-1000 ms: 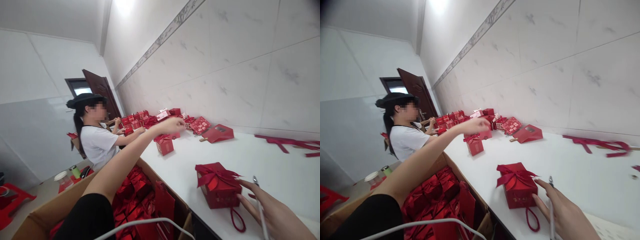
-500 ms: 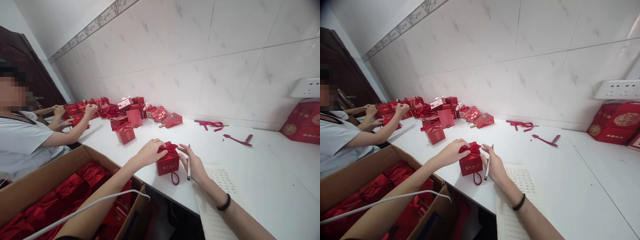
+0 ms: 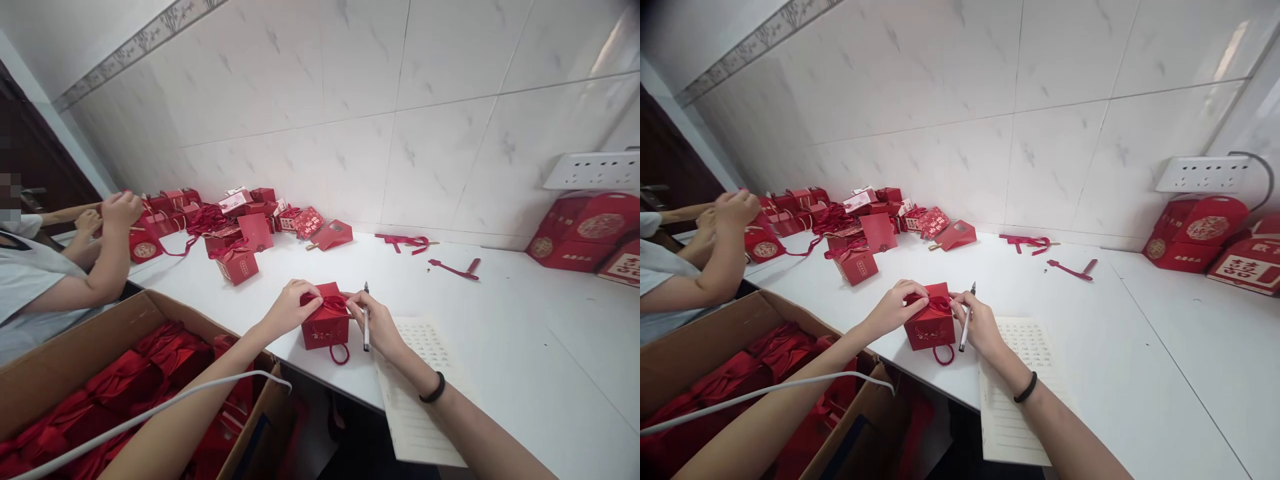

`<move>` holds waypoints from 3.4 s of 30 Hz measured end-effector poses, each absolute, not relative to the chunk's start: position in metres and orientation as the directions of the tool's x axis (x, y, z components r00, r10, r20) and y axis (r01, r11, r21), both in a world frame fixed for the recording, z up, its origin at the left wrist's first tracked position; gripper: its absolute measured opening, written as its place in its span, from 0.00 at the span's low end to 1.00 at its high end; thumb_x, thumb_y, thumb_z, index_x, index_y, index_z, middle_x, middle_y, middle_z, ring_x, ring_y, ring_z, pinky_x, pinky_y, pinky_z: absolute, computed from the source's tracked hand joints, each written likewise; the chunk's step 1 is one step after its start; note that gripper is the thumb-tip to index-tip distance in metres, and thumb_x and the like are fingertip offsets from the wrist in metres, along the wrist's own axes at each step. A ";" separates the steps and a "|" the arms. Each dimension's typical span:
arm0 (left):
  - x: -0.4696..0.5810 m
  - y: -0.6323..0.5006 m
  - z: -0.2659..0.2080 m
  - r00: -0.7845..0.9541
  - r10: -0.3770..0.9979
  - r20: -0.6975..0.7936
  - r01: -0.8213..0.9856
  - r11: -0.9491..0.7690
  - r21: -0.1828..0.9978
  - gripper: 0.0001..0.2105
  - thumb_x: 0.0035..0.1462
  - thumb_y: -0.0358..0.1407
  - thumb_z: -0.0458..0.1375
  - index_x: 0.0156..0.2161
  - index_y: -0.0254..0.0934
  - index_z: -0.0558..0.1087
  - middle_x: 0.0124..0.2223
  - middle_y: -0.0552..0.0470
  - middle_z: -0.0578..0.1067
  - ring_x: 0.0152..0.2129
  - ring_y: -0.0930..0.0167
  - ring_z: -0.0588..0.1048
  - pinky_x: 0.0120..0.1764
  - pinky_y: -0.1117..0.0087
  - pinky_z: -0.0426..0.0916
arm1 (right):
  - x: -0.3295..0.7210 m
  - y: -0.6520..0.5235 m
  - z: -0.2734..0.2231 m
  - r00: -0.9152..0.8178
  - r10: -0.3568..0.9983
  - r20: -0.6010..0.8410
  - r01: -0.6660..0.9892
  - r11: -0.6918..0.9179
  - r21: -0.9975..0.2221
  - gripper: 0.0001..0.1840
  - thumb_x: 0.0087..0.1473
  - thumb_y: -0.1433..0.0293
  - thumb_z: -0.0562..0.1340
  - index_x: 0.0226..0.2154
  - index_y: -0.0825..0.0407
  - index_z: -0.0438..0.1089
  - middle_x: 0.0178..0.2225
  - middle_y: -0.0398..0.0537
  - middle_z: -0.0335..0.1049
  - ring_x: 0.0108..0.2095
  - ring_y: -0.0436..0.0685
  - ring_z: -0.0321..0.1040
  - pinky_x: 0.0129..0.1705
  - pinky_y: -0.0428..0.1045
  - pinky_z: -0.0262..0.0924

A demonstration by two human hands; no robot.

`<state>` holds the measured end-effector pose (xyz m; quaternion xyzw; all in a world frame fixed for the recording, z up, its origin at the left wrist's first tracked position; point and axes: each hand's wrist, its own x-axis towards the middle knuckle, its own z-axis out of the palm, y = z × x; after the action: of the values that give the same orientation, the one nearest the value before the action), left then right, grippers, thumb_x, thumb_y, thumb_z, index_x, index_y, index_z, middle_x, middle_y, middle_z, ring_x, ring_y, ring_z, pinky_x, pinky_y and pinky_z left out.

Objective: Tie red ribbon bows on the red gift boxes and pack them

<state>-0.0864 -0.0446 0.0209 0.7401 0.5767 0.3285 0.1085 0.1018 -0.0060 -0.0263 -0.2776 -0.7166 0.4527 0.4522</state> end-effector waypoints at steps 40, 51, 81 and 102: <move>-0.081 -0.043 0.026 0.224 0.866 0.448 0.748 -0.447 0.490 0.02 0.51 0.31 0.54 0.31 0.37 0.64 0.38 0.51 0.70 0.35 0.71 0.70 0.40 0.67 0.66 | 0.106 -0.007 -0.024 -0.372 0.796 0.478 0.082 0.541 -0.837 0.14 0.56 0.57 0.54 0.28 0.50 0.64 0.48 0.54 0.67 0.46 0.61 0.66 0.44 0.54 0.61; -0.077 -0.046 0.031 0.351 0.834 0.426 0.775 -0.514 0.368 0.02 0.51 0.33 0.56 0.31 0.37 0.69 0.35 0.52 0.72 0.33 0.71 0.71 0.40 0.69 0.65 | 0.103 -0.003 -0.029 -0.375 0.816 0.440 -0.130 0.424 -0.896 0.15 0.57 0.56 0.55 0.30 0.51 0.64 0.43 0.54 0.68 0.48 0.61 0.64 0.44 0.56 0.64; -0.068 -0.043 0.025 -0.030 0.966 0.258 0.653 -0.177 0.737 0.12 0.53 0.42 0.50 0.25 0.36 0.66 0.25 0.54 0.71 0.24 0.72 0.68 0.29 0.72 0.62 | 0.105 -0.010 -0.020 -0.423 0.790 0.443 -0.015 0.483 -0.875 0.17 0.54 0.56 0.55 0.24 0.50 0.60 0.26 0.48 0.68 0.47 0.64 0.65 0.40 0.51 0.60; -0.066 -0.046 0.033 0.032 0.967 0.251 0.606 -0.219 0.765 0.07 0.51 0.37 0.53 0.32 0.37 0.71 0.33 0.53 0.74 0.32 0.71 0.71 0.38 0.70 0.65 | 0.112 -0.008 -0.014 -0.510 0.761 0.402 0.052 0.494 -0.868 0.16 0.53 0.59 0.55 0.21 0.51 0.59 0.21 0.42 0.62 0.31 0.57 0.68 0.34 0.49 0.61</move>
<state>-0.0658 -0.0462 0.0326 0.6790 0.5794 0.3851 0.2343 0.1122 -0.0076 -0.0138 -0.2681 -0.7574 0.4258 0.4161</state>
